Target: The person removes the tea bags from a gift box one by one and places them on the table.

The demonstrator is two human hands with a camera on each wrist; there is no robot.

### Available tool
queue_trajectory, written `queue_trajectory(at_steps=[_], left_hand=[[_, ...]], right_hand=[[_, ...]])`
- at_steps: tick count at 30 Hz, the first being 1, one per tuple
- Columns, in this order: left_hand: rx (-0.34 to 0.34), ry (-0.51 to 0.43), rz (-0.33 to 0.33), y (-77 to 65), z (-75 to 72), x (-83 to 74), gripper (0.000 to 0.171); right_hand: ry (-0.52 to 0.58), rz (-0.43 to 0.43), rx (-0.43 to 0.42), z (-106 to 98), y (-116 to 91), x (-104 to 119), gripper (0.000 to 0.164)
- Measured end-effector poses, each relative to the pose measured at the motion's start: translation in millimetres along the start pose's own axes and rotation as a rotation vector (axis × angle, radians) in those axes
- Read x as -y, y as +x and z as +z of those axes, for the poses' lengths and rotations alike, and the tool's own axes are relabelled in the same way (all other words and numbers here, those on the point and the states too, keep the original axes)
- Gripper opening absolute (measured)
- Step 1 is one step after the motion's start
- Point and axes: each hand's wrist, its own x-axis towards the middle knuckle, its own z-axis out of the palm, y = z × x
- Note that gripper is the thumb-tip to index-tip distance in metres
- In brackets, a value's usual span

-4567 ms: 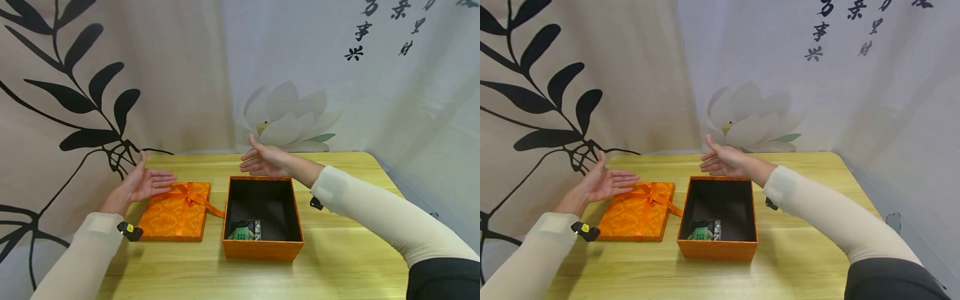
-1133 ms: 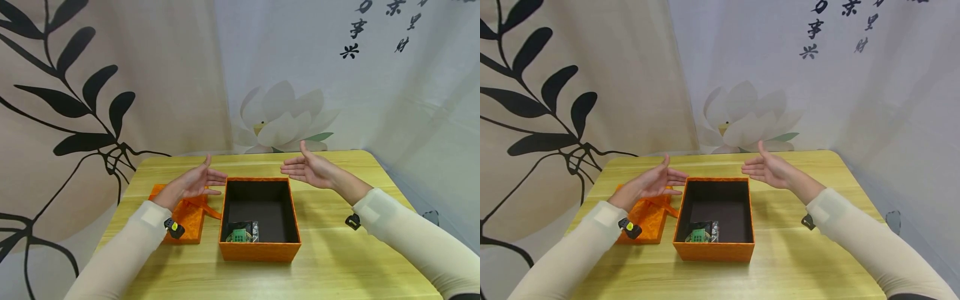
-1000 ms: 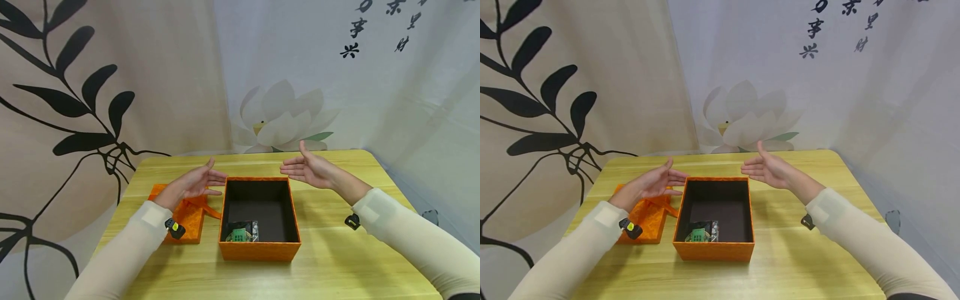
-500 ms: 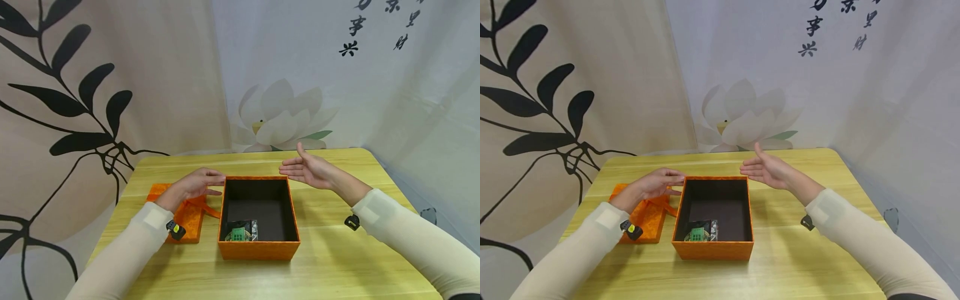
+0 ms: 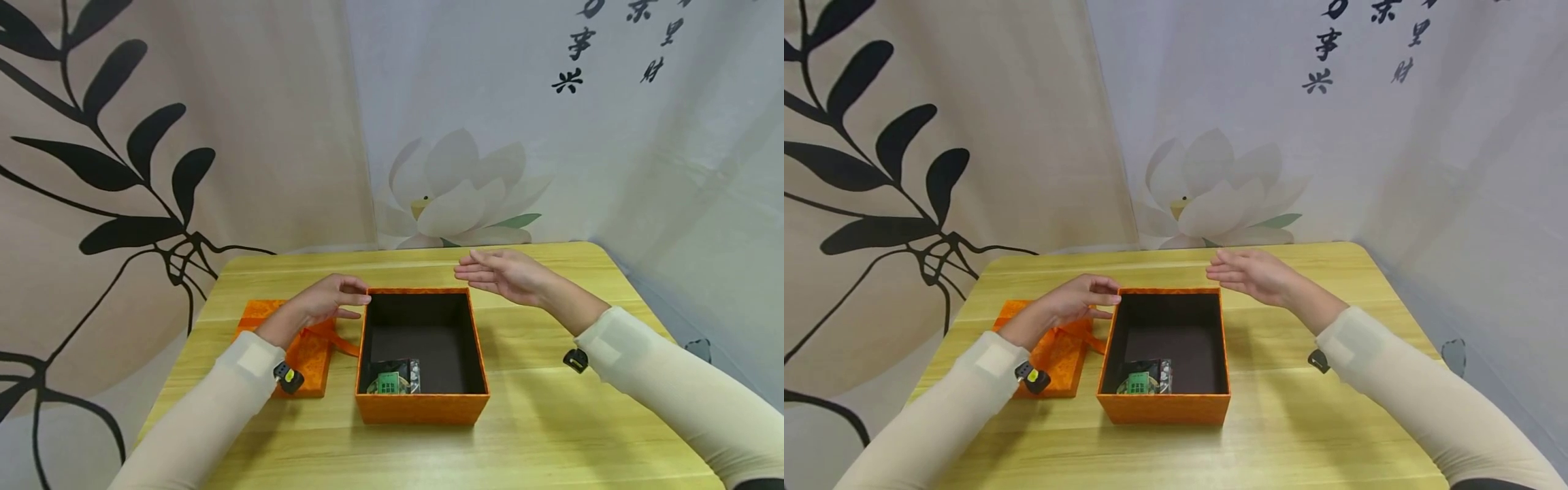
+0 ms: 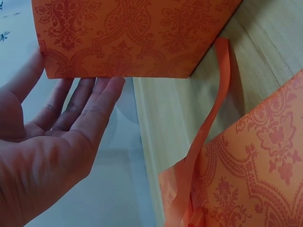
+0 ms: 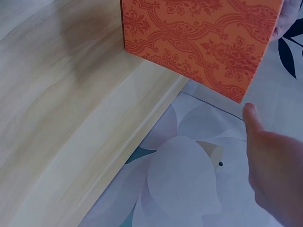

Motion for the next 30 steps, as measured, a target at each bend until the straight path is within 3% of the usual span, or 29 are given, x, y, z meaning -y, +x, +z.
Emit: queue_trajectory(at_steps=[9, 20, 30], left_hand=[[-0.015, 0.039, -0.003, -0.7, 1.4, -0.4, 0.028], [-0.023, 0.107, -0.017, -2.5, 1.1, -3.8, 0.033], [-0.018, 0.132, -0.014, -5.2, 0.0, -2.0, 0.038]], right_hand=[[-0.053, -0.031, 0.025, 4.7, 0.3, 3.1, 0.052], [-0.167, 0.017, 0.143, 30.5, 3.5, 6.4, 0.047], [-0.435, 0.153, 0.218, 65.6, 21.6, -8.5, 0.037]])
